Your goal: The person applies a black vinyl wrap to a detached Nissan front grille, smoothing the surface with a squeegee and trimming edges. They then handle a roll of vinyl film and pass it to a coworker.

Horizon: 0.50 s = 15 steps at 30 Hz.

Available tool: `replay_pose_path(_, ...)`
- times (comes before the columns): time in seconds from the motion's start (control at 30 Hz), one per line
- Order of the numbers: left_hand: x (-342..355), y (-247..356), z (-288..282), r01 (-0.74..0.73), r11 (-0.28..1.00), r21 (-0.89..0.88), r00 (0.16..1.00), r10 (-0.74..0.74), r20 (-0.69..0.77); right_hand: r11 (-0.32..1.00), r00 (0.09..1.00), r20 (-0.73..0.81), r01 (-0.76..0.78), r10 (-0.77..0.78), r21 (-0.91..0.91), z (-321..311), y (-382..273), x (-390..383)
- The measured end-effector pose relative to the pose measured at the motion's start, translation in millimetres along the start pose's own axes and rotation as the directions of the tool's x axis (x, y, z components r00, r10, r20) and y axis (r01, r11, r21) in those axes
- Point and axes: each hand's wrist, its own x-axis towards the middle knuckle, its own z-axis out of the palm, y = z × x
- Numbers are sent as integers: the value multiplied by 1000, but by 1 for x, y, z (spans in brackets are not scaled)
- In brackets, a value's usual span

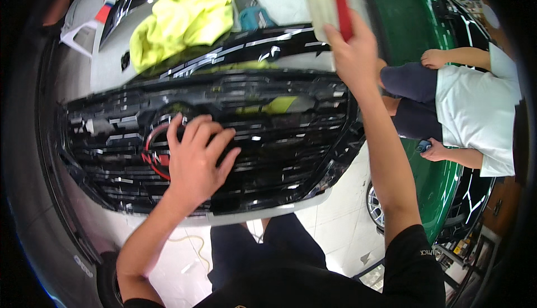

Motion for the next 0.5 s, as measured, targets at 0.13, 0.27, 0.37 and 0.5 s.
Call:
replay_pose_path(0.13,3,-4,-3,-6,1000,-8,1000,6,-1,805,967,253,149,2,-574,47,38,106)
replay_pose_path(0.27,2,-9,-2,3,999,-50,999,-5,-40,784,728,523,-30,442,-621,99,80,170)
replay_pose_path(0.37,2,-12,-2,17,997,-71,999,-20,-45,714,704,456,-104,544,-692,129,96,178)
replay_pose_path(0.5,1,-16,-5,17,995,-95,999,-22,-45,617,814,297,-94,500,-782,130,62,151)
